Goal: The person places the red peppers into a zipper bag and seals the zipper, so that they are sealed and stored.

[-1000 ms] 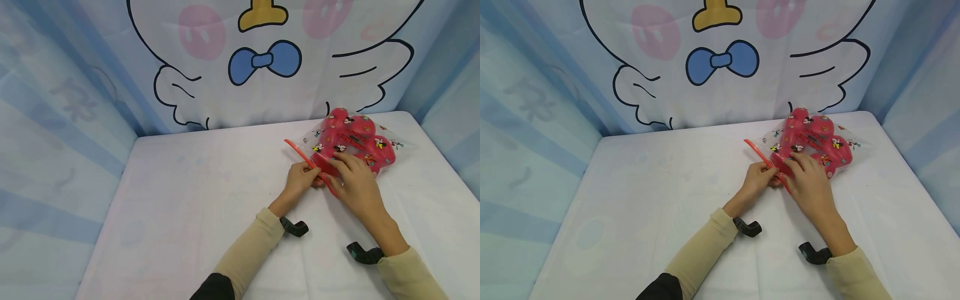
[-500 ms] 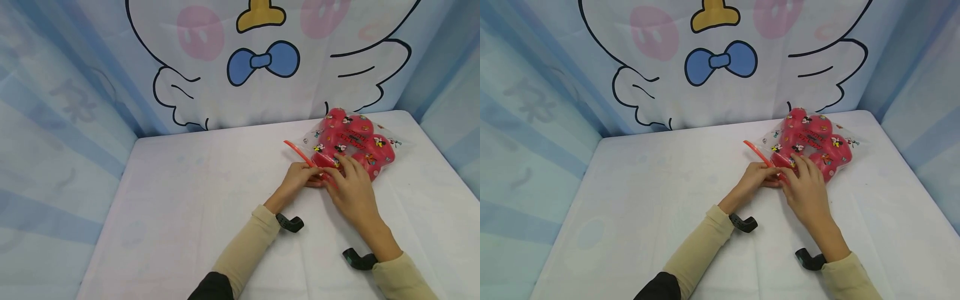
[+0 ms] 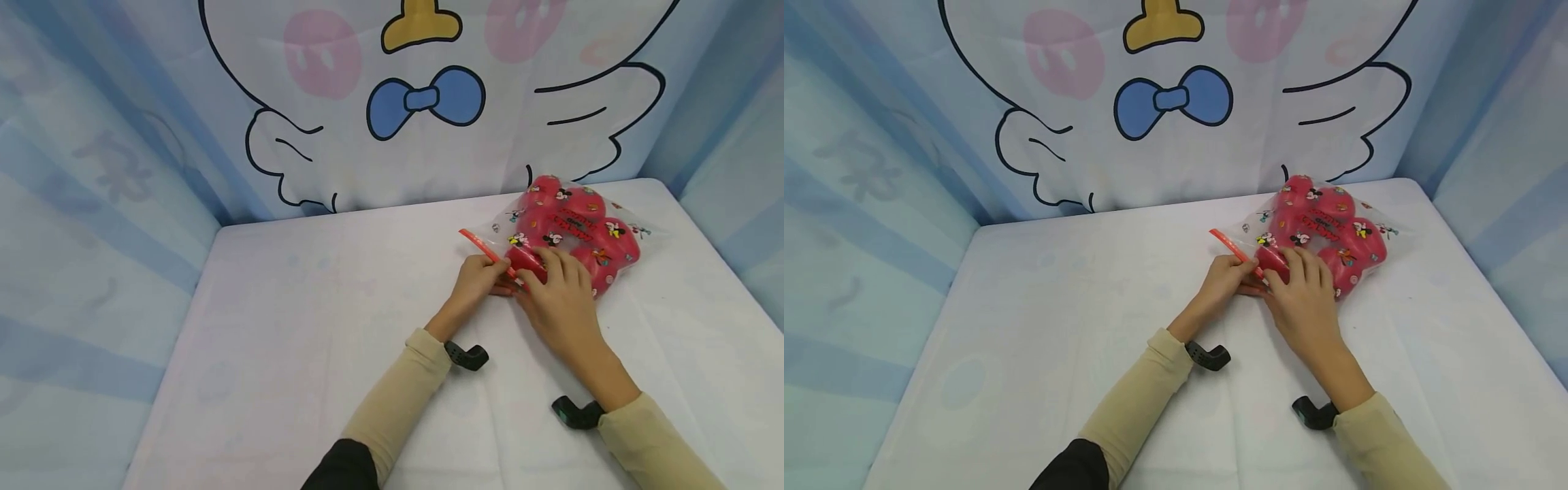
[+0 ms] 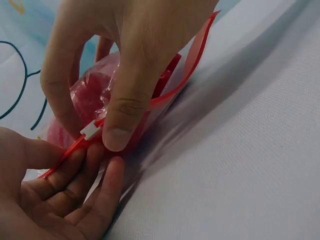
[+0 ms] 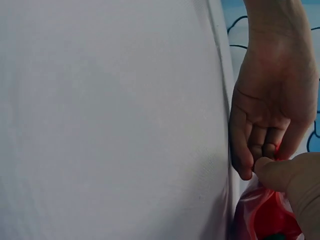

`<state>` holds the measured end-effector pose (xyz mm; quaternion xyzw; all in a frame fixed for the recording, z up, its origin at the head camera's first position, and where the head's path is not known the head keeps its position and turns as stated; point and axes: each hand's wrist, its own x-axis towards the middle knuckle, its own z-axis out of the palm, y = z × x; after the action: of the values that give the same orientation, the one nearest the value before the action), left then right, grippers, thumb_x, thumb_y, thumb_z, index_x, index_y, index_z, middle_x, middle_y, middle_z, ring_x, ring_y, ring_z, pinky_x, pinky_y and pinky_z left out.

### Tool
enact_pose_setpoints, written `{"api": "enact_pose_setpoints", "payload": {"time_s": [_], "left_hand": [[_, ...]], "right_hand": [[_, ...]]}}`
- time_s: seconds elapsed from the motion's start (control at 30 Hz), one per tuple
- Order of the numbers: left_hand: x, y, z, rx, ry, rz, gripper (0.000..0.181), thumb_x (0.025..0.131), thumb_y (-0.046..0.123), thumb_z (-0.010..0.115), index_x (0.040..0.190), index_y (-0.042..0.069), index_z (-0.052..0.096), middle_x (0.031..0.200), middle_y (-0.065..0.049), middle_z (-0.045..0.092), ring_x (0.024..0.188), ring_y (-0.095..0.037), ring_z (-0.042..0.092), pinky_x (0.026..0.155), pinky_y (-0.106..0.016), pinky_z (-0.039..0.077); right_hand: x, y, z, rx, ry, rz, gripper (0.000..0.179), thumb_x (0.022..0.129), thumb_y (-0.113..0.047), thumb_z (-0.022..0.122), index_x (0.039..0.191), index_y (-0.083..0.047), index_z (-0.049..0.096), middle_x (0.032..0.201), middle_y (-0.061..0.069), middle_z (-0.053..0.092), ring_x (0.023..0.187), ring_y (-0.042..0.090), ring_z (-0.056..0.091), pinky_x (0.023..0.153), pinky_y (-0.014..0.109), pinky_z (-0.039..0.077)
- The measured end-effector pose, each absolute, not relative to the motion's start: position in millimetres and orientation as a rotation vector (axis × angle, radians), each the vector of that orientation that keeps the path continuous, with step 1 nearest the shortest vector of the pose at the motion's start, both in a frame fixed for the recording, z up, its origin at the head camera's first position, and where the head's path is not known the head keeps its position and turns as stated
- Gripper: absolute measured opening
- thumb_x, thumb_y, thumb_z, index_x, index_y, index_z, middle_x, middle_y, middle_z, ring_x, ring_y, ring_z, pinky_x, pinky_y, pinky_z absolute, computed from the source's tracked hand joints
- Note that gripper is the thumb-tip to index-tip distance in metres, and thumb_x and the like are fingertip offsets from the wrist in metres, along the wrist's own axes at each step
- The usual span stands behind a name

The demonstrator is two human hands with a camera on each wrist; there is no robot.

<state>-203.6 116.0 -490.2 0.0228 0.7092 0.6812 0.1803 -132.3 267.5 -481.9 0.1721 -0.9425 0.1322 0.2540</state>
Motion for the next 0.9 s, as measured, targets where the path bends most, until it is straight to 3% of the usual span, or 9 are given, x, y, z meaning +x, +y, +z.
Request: {"api": "enact_pose_setpoints", "payload": {"time_s": [0.2, 0.43, 0.63, 0.77, 0.9], "left_hand": [[-207, 116, -491, 0.052, 1.996, 1.954, 0.030, 0.105, 0.018, 0.060, 0.101, -0.009, 0.072, 0.096, -0.024, 0.078, 0.068, -0.016, 0.072, 0.070, -0.031, 0.065], [-207, 118, -491, 0.026, 2.162, 1.947, 0.034, 0.106, 0.024, 0.059, 0.096, -0.005, 0.073, 0.085, -0.021, 0.078, 0.069, -0.029, 0.077, 0.061, -0.031, 0.063], [-210, 117, -491, 0.043, 2.275, 1.943, 0.034, 0.107, 0.024, 0.058, 0.097, -0.005, 0.073, 0.084, -0.020, 0.077, 0.071, -0.035, 0.077, 0.063, -0.034, 0.064], [-210, 119, -493, 0.016, 2.257, 1.985, 0.032, 0.107, 0.020, 0.057, 0.096, -0.006, 0.072, 0.084, -0.022, 0.077, 0.076, -0.038, 0.078, 0.062, -0.027, 0.062], [-209, 122, -495, -0.009, 2.246, 2.016, 0.030, 0.107, 0.019, 0.057, 0.097, -0.006, 0.072, 0.085, -0.023, 0.078, 0.080, -0.039, 0.079, 0.059, -0.017, 0.052]], "right_hand": [[-142, 264, -483, 0.482, -2.552, 0.317, 0.046, 0.074, -0.011, 0.094, 0.107, 0.002, 0.065, 0.138, 0.032, 0.052, 0.133, 0.051, 0.045, 0.110, 0.069, 0.037], [-147, 262, -482, 0.456, -2.565, 0.339, 0.039, 0.075, -0.007, 0.093, 0.101, 0.003, 0.066, 0.135, 0.030, 0.052, 0.130, 0.049, 0.046, 0.108, 0.067, 0.038], [-153, 259, -483, 0.452, -2.553, 0.402, 0.035, 0.074, -0.006, 0.092, 0.093, 0.003, 0.064, 0.133, 0.029, 0.053, 0.131, 0.048, 0.046, 0.110, 0.068, 0.037], [-157, 257, -483, 0.471, -2.551, 0.435, 0.031, 0.074, -0.005, 0.090, 0.088, 0.003, 0.064, 0.131, 0.029, 0.054, 0.132, 0.048, 0.046, 0.111, 0.068, 0.036], [-157, 258, -484, 0.478, -2.552, 0.436, 0.029, 0.072, -0.003, 0.089, 0.088, 0.004, 0.066, 0.131, 0.028, 0.054, 0.132, 0.048, 0.045, 0.110, 0.069, 0.036]]}}
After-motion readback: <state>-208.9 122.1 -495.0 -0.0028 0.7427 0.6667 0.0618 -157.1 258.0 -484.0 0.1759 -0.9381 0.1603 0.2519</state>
